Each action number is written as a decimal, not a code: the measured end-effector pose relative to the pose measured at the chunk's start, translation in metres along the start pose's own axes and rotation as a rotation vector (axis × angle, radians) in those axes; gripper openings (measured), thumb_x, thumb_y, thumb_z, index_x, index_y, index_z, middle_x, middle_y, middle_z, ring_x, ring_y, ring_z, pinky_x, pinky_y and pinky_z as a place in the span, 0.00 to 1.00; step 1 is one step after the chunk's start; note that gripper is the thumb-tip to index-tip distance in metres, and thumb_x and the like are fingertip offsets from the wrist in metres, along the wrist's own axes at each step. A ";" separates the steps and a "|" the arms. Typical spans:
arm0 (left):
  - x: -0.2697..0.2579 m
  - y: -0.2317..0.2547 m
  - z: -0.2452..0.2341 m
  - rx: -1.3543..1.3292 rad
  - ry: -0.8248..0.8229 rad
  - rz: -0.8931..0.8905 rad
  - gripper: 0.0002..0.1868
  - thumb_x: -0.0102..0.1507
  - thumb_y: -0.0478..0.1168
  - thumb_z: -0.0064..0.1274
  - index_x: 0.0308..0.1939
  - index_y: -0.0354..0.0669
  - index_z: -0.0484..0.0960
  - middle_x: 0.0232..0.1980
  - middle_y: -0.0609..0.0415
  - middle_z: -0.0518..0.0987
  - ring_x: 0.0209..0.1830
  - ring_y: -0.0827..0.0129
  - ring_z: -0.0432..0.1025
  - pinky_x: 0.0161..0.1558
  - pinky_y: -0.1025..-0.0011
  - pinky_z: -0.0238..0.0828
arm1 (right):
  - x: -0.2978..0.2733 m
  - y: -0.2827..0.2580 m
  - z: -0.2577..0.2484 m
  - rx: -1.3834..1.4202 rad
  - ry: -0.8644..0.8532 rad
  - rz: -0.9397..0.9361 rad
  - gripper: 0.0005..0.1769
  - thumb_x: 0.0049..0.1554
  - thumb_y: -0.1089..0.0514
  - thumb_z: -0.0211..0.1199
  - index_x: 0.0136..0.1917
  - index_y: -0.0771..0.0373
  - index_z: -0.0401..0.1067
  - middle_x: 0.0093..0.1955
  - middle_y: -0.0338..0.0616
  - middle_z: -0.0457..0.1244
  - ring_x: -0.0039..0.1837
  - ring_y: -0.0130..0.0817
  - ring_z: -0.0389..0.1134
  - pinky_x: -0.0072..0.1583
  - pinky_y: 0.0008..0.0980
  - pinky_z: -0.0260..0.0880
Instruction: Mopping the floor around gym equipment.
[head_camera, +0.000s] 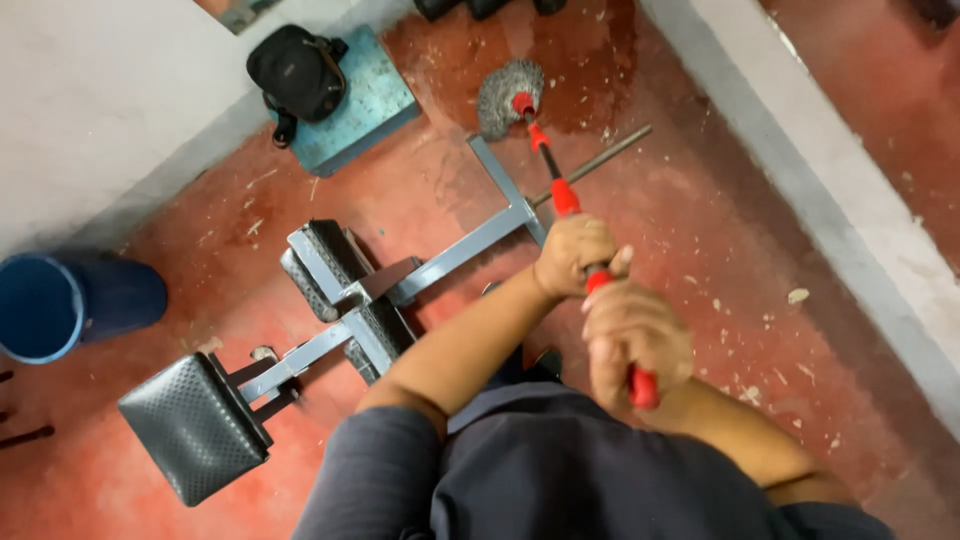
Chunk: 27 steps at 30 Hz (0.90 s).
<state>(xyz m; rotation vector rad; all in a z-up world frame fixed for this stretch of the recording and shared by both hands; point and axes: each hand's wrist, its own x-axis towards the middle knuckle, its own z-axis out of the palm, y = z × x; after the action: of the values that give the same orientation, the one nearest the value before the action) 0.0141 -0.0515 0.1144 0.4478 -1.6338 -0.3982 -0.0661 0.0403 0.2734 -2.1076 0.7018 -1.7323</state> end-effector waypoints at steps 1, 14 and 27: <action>-0.003 0.002 0.001 -0.005 -0.002 -0.006 0.20 0.63 0.44 0.52 0.16 0.56 0.69 0.19 0.62 0.70 0.17 0.64 0.68 0.24 0.67 0.65 | -0.005 -0.001 0.000 -0.003 0.001 0.007 0.20 0.61 0.61 0.56 0.27 0.66 0.66 0.29 0.48 0.64 0.31 0.45 0.69 0.40 0.46 0.76; 0.024 0.019 0.000 0.010 -0.035 0.062 0.15 0.53 0.27 0.54 0.20 0.48 0.67 0.20 0.59 0.67 0.18 0.64 0.60 0.27 0.67 0.63 | -0.055 0.001 -0.027 -0.031 -0.179 0.172 0.03 0.50 0.66 0.55 0.35 0.62 0.66 0.38 0.43 0.67 0.40 0.36 0.69 0.54 0.44 0.77; -0.056 -0.090 -0.002 0.029 -0.141 -0.185 0.16 0.60 0.43 0.60 0.19 0.50 0.75 0.23 0.57 0.75 0.27 0.57 0.71 0.41 0.59 0.69 | -0.041 0.065 0.027 -0.052 -0.038 0.091 0.17 0.58 0.67 0.59 0.27 0.67 0.66 0.30 0.49 0.62 0.31 0.50 0.66 0.42 0.51 0.76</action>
<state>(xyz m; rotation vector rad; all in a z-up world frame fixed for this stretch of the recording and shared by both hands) 0.0259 -0.1001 0.0213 0.6063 -1.7426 -0.5552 -0.0564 0.0077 0.1989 -2.1028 0.8268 -1.6385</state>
